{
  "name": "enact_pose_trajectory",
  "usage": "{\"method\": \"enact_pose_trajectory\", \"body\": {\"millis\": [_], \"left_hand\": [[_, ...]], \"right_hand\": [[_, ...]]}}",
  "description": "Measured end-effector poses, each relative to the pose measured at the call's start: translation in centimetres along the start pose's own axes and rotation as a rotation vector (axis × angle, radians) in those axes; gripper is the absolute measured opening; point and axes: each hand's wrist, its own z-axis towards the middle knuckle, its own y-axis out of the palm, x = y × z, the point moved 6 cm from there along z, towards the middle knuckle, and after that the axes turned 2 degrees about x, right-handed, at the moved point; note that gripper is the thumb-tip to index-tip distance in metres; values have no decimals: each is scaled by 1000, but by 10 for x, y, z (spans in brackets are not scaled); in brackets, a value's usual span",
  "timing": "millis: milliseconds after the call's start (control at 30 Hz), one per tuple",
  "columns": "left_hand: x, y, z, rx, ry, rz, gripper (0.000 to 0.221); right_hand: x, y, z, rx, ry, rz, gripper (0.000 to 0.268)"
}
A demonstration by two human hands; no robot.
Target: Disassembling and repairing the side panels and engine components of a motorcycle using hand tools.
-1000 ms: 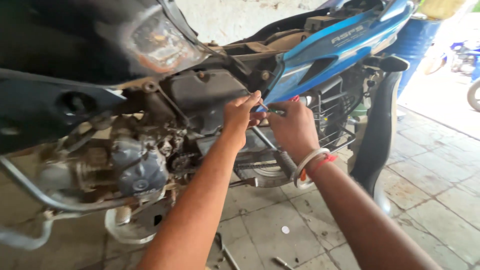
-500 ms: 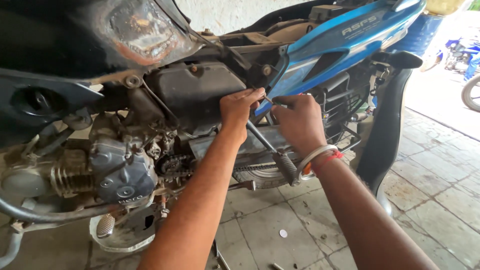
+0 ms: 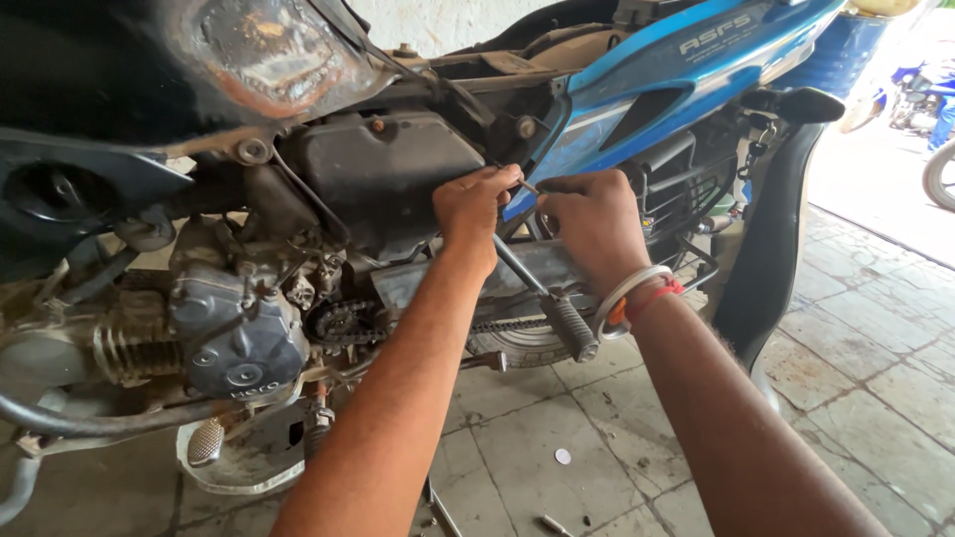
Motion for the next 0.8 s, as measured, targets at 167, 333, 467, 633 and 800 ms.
{"method": "enact_pose_trajectory", "body": {"millis": [167,333,467,633,800], "left_hand": [[-2,0,1,-7,18,-20,12],[-9,-2,4,14,16,-43,14],[-12,-1,2,31,-57,-108,13],[-5,-3,-10,120,-244,-104,13],[-24,-2,9,111,-363,-125,19]], "right_hand": [[62,27,17,-203,496,849,10],[52,44,7,-332,794,1208,7],[19,37,-4,-154,592,624,13],[-16,27,-13,105,-270,-484,14],[-40,28,-19,58,-506,-823,21]]}}
